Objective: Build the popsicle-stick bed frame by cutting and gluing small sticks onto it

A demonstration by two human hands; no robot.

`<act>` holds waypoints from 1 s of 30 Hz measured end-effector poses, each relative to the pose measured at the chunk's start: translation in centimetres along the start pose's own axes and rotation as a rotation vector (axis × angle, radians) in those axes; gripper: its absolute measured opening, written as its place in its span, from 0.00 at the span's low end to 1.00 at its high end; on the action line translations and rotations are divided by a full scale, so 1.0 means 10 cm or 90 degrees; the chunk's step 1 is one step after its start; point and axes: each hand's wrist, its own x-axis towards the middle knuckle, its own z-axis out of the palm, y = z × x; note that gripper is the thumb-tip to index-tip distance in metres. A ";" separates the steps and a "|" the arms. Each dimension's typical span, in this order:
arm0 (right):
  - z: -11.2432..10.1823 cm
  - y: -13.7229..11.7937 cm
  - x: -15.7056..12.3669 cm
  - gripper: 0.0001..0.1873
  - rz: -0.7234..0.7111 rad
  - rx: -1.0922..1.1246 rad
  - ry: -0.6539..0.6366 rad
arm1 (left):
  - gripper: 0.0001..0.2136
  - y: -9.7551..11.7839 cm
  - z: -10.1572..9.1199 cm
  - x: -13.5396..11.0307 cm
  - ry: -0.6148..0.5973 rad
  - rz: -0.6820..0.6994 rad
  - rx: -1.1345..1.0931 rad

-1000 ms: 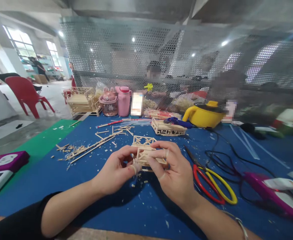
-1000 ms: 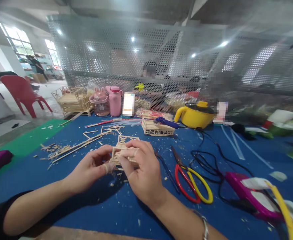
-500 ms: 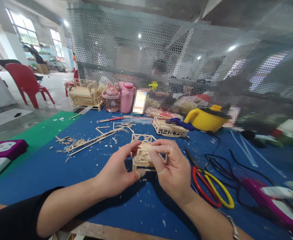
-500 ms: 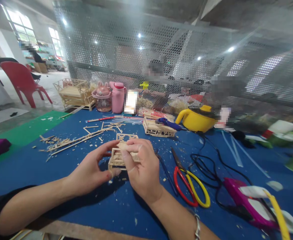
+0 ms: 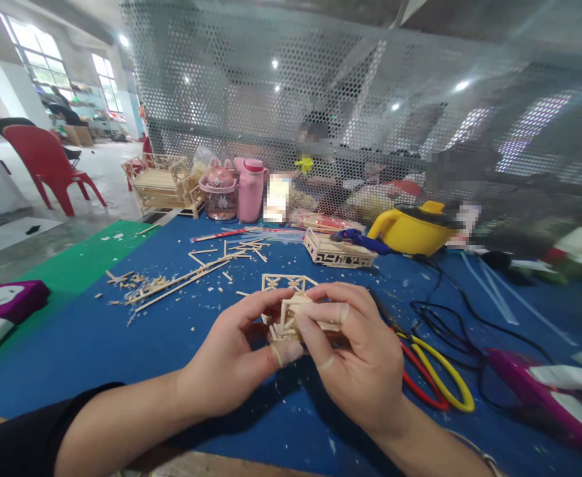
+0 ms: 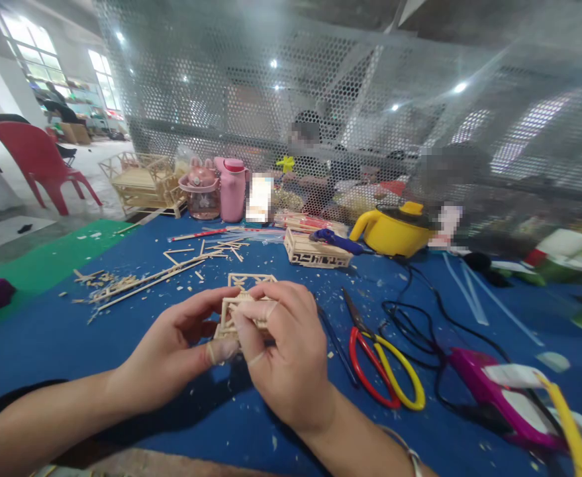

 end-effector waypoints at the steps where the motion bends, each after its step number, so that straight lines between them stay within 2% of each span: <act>1: 0.01 0.01 0.01 0.08 0.000 -0.003 -0.001 | 0.21 0.00 0.00 0.00 -0.001 0.001 -0.012; 5: 0.02 0.01 0.03 0.08 -0.003 -0.010 0.002 | 0.14 0.03 -0.01 0.01 0.021 0.017 -0.008; 9: 0.03 0.00 0.02 0.08 -0.007 -0.012 0.005 | 0.13 0.08 -0.01 0.02 0.028 0.030 0.036; 22: 0.06 -0.03 0.01 0.06 0.044 -0.015 0.031 | 0.10 0.13 -0.01 0.05 0.022 -0.024 -0.026; 30: 0.06 -0.04 0.03 0.06 0.030 0.003 0.016 | 0.09 0.14 -0.01 0.04 0.051 -0.072 -0.038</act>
